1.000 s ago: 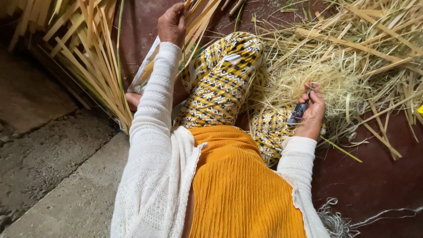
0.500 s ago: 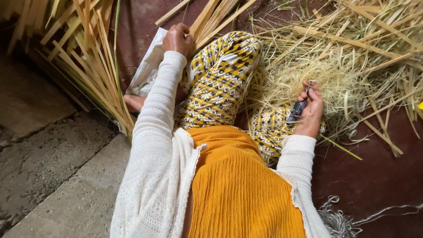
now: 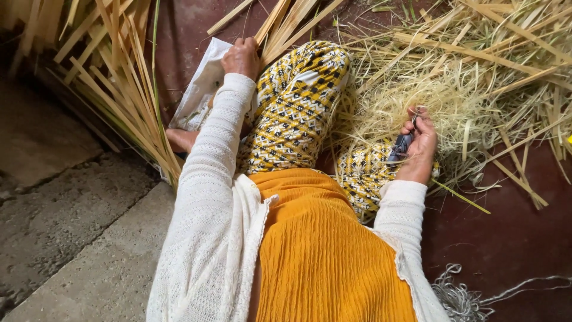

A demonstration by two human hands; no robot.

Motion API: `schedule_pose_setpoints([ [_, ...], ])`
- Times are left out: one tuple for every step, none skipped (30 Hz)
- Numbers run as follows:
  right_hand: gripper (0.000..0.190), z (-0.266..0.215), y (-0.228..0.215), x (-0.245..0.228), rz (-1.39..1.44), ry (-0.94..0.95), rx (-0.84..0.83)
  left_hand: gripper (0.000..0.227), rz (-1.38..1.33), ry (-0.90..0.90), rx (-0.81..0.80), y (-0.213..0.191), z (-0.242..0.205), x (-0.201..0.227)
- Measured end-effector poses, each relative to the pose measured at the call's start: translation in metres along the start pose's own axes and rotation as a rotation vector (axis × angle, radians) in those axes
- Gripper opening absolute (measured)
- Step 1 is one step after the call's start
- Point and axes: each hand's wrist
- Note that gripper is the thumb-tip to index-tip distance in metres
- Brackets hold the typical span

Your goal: A person sits on the floor and uses a small knife to shave thin strips of bamboo for crafting.

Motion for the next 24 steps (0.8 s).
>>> schedule_pose_setpoints([
  [0.032, 0.000, 0.000, 0.000, -0.001, -0.004, 0.003, 0.002, -0.028, -0.019, -0.005, -0.003, 0.000, -0.001],
  [0.033, -0.001, 0.000, 0.000, -0.004, -0.008, 0.008, 0.007, -0.058, -0.037, -0.012, -0.006, -0.001, -0.001],
  [0.033, 0.001, -0.002, 0.000, -0.001, -0.008, 0.010, 0.007, -0.057, -0.034, -0.012, -0.007, -0.001, -0.003],
  [0.034, 0.002, -0.004, 0.001, 0.008, 0.005, -0.005, 0.015, -0.118, -0.060, -0.007, -0.009, 0.000, -0.006],
  [0.036, 0.004, -0.005, 0.001, 0.016, 0.019, -0.021, 0.027, -0.179, -0.086, -0.003, -0.010, 0.000, -0.008],
  [0.036, 0.006, -0.006, 0.002, 0.017, 0.019, -0.024, 0.027, -0.177, -0.087, 0.000, -0.018, -0.002, -0.007],
  [0.033, 0.007, -0.006, 0.002, 0.011, 0.018, -0.019, 0.026, -0.297, -0.110, 0.016, -0.026, -0.004, -0.006],
  [0.030, 0.008, -0.007, 0.002, 0.005, 0.015, -0.013, 0.025, -0.418, -0.130, 0.032, -0.034, -0.006, -0.005],
  [0.030, 0.004, -0.002, 0.000, 0.007, 0.014, -0.014, 0.025, -0.417, -0.128, 0.034, -0.032, -0.001, -0.005],
  [0.031, -0.002, 0.003, -0.001, 0.002, 0.008, -0.019, 0.024, -0.446, -0.137, 0.007, -0.029, 0.001, -0.007],
  [0.031, -0.007, 0.007, -0.002, -0.004, 0.002, -0.024, 0.025, -0.475, -0.145, -0.019, -0.027, 0.004, -0.008],
  [0.031, -0.001, 0.001, 0.000, -0.003, 0.004, -0.020, 0.025, -0.474, -0.144, -0.023, -0.034, 0.004, -0.006],
  [0.034, 0.005, -0.006, 0.002, 0.021, 0.016, -0.019, 0.020, -0.424, -0.142, 0.025, -0.041, 0.004, -0.003],
  [0.037, 0.012, -0.010, 0.004, 0.048, 0.025, -0.022, 0.016, -0.374, -0.139, 0.078, -0.048, 0.007, -0.001],
  [0.037, 0.007, -0.005, 0.002, 0.049, 0.024, -0.023, 0.016, -0.374, -0.138, 0.079, -0.053, 0.008, 0.001],
  [0.037, 0.001, 0.000, 0.000, 0.020, 0.014, -0.011, 0.019, -0.488, -0.113, 0.172, -0.057, 0.007, 0.003],
  [0.036, -0.005, 0.005, -0.001, -0.009, 0.005, 0.000, 0.022, -0.602, -0.087, 0.264, -0.062, 0.006, 0.005],
  [0.036, -0.009, 0.009, -0.003, -0.009, 0.005, -0.001, 0.022, -0.601, -0.088, 0.266, -0.068, 0.005, 0.007],
  [0.036, -0.013, 0.014, -0.004, -0.019, -0.006, 0.001, 0.019, -0.609, -0.075, 0.298, -0.074, 0.004, 0.010],
  [0.035, -0.019, 0.018, -0.005, -0.030, -0.017, 0.006, 0.017, -0.618, -0.062, 0.329, -0.079, 0.002, 0.012],
  [0.035, -0.015, 0.014, -0.005, -0.031, -0.016, 0.006, 0.017, -0.619, -0.063, 0.329, -0.075, 0.001, 0.012],
  [0.036, -0.011, 0.010, -0.003, -0.019, -0.009, -0.011, 0.017, -0.597, -0.046, 0.354, -0.072, 0.002, 0.011],
  [0.037, -0.007, 0.007, -0.002, -0.006, -0.002, -0.027, 0.018, -0.576, -0.029, 0.379, -0.069, 0.003, 0.010],
  [0.037, -0.008, 0.009, -0.003, -0.007, -0.003, -0.027, 0.018, -0.576, -0.029, 0.380, -0.071, 0.003, 0.011],
])
Point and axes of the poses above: each hand's wrist, its own z-axis towards the middle knuckle, its own y-axis out of the palm, x = y × z, and after that the axes turned 2 degrees about z, right-handed
